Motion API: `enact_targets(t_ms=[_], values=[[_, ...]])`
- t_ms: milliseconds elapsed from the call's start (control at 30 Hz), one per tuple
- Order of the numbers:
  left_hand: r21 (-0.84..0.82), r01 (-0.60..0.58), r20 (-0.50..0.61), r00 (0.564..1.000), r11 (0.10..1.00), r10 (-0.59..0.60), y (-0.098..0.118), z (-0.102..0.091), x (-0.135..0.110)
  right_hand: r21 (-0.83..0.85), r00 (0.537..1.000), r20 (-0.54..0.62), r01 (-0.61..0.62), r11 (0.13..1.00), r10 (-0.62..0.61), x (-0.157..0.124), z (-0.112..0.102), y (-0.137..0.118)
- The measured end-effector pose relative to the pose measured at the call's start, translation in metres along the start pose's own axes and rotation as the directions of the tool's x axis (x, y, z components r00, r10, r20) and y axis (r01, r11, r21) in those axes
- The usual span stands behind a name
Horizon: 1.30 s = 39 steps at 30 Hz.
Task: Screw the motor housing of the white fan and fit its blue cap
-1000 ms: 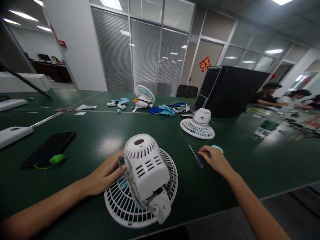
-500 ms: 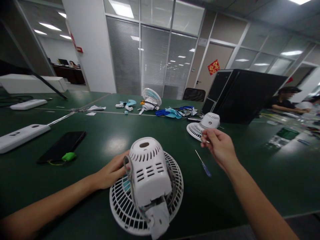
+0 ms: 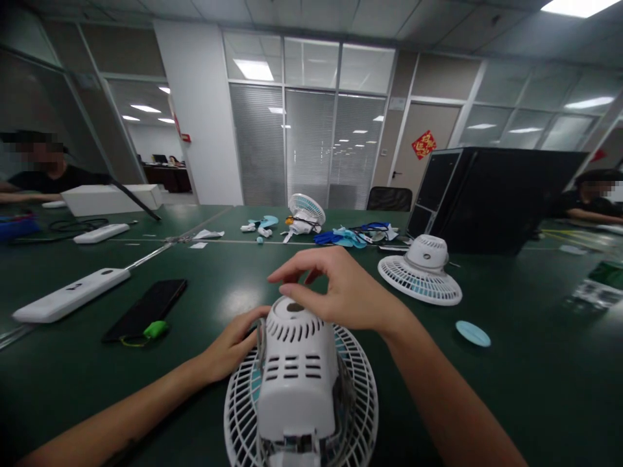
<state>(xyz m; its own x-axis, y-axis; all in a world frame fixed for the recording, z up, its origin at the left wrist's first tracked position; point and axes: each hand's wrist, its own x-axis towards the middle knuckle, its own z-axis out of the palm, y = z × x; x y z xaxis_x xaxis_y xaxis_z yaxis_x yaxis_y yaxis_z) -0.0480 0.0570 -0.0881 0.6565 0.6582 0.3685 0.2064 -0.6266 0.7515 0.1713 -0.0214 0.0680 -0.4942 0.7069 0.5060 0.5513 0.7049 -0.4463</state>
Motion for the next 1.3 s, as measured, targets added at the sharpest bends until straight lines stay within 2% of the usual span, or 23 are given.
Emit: enact_targets(t_ms=[133,233,300,400,467,533,600,667,767,900,1133,1300], values=[[-0.044,0.032,-0.079,0.996,0.998,-0.036,0.011,-0.001,0.001,0.067,0.996,0.053,-0.073,0.995,0.070,-0.002,-0.004,0.003],[-0.186,0.001,-0.104,0.994,0.983,-0.021,0.040,-0.003,0.005,0.098,0.990,0.110,-0.098,0.990,0.087,-0.002,-0.004,0.009],[-0.245,-0.024,-0.033,0.999,0.969,0.017,0.068,-0.005,0.010,0.109,0.988,0.130,-0.102,0.989,0.088,-0.001,-0.005,0.012],[-0.084,0.088,0.142,0.987,0.993,-0.075,0.108,-0.009,0.016,0.115,0.991,0.094,-0.104,0.988,0.093,-0.005,-0.015,0.013],[0.014,0.106,0.243,0.964,0.994,-0.106,0.125,-0.011,0.018,0.126,0.996,0.031,-0.089,0.988,0.085,-0.011,-0.027,0.012],[0.038,0.083,0.324,0.942,0.996,-0.090,0.134,-0.014,0.018,0.156,0.996,-0.041,-0.077,0.985,0.084,-0.020,-0.040,0.009],[0.007,0.058,0.378,0.924,0.998,-0.056,0.136,-0.016,0.018,0.196,0.993,-0.070,-0.078,0.977,0.094,-0.027,-0.049,0.006],[-0.034,0.058,0.402,0.915,0.998,-0.040,0.135,-0.016,0.018,0.210,0.995,-0.025,-0.093,0.973,0.100,-0.030,-0.053,0.004],[-0.112,0.069,0.412,0.911,0.991,-0.016,0.131,-0.015,0.020,0.204,0.986,0.151,-0.106,0.973,0.076,-0.027,-0.045,0.000],[-0.171,0.063,0.408,0.913,0.983,0.012,0.129,-0.012,0.019,0.190,0.937,0.349,-0.069,0.979,-0.002,-0.022,-0.029,-0.008],[-0.148,0.032,0.305,0.952,0.988,0.014,0.129,0.000,0.012,0.199,0.923,0.382,-0.045,0.979,-0.036,-0.022,-0.021,-0.013],[-0.141,0.034,0.275,0.961,0.989,0.007,0.127,0.005,0.010,0.232,0.926,0.374,-0.034,0.972,-0.057,-0.022,-0.020,-0.008]])
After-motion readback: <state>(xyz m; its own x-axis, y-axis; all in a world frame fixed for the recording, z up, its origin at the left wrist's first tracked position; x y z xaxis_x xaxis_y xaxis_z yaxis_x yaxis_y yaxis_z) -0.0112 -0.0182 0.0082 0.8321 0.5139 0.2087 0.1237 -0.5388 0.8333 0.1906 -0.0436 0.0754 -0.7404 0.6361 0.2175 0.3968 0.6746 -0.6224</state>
